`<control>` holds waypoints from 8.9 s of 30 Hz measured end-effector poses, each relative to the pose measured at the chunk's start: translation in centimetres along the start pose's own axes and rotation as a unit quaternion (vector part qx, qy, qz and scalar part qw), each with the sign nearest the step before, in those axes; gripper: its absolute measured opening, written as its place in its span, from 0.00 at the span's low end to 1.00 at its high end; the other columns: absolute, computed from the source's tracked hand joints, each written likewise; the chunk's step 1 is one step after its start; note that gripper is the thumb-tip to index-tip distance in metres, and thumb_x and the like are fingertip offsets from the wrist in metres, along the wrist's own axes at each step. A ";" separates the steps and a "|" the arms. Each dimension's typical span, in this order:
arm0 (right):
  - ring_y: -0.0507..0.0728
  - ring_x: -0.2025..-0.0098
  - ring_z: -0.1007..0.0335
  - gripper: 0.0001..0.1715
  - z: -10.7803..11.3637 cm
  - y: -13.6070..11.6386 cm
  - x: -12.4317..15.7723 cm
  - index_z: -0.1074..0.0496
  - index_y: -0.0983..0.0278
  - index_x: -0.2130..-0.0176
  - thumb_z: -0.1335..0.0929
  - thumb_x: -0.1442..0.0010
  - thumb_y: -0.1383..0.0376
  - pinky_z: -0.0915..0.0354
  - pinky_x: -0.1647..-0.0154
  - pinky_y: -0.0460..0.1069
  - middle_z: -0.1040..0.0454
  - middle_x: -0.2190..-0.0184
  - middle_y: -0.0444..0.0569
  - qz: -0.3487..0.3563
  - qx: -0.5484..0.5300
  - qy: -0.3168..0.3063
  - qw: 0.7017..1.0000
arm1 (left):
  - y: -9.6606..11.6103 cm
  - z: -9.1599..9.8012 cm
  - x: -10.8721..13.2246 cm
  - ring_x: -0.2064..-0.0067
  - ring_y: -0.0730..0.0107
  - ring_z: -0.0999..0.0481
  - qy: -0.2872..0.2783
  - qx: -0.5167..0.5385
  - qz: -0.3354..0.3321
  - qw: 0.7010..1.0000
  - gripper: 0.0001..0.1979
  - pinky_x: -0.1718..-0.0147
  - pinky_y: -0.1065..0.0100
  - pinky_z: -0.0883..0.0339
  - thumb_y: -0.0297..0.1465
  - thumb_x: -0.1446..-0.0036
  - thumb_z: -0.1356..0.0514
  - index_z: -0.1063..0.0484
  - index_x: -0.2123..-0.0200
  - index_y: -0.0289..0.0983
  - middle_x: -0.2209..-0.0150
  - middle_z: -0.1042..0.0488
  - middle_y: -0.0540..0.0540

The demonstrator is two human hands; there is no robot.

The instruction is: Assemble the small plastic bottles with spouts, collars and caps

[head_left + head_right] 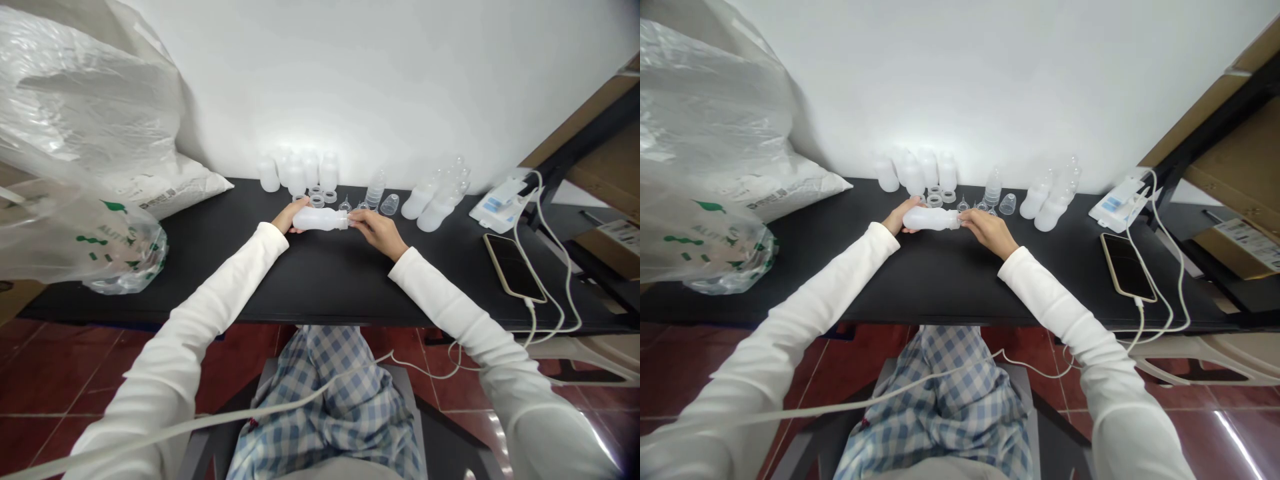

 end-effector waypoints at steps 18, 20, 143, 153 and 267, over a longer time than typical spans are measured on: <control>0.57 0.53 0.21 0.17 0.2 -0.8 -0.3 0.27 0.60 0.62 0.41 0.27 0.59 0.25 0.54 0.52 0.18 0.54 0.54 0.015 0.050 0.009 0.999 | -0.2 -0.2 -0.4 0.91 0.77 0.45 0.009 -0.022 0.023 0.999 0.33 0.90 0.74 0.59 0.59 0.38 0.53 0.30 0.71 0.35 0.91 0.37 0.49; 0.57 0.52 0.21 0.17 0.2 -0.7 -0.3 0.27 0.60 0.62 0.41 0.27 0.60 0.25 0.53 0.52 0.18 0.54 0.53 0.011 0.041 0.007 0.999 | -0.1 -0.2 -0.3 0.91 0.77 0.45 0.011 -0.023 0.025 0.999 0.32 0.90 0.74 0.59 0.58 0.38 0.53 0.31 0.72 0.35 0.91 0.37 0.49; 0.55 0.59 0.22 0.17 0.4 -0.8 0.1 0.24 0.60 0.59 0.40 0.26 0.60 0.28 0.60 0.48 0.18 0.58 0.51 0.042 0.122 0.013 0.992 | 0.3 -0.6 0.0 0.91 0.78 0.45 -0.012 -0.010 0.021 1.000 0.33 0.90 0.74 0.57 0.55 0.34 0.56 0.30 0.73 0.34 0.91 0.37 0.48; 0.57 0.61 0.21 0.18 0.1 0.6 0.4 0.24 0.62 0.51 0.36 0.30 0.53 0.27 0.60 0.50 0.18 0.62 0.51 0.008 0.088 0.004 0.996 | -0.1 -0.3 -0.2 0.91 0.77 0.43 0.006 -0.002 0.016 1.000 0.31 0.90 0.75 0.55 0.56 0.36 0.54 0.31 0.71 0.34 0.90 0.35 0.48; 0.52 0.73 0.42 0.35 -0.2 2.2 0.0 0.36 0.62 0.73 0.38 0.41 0.34 0.43 0.69 0.49 0.35 0.76 0.44 -0.249 -0.110 0.007 0.962 | 1.6 -1.8 0.5 0.43 0.57 0.23 0.008 -0.107 -0.237 0.966 0.31 0.44 0.59 0.29 0.50 0.51 0.30 0.25 0.49 0.38 0.42 0.26 0.37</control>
Point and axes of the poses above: each hand's wrist, its own x-axis away from the middle knuckle, its own z-axis out of the back of the hand, y = z × x, the point moved 6 cm from there along -x, towards the middle knuckle
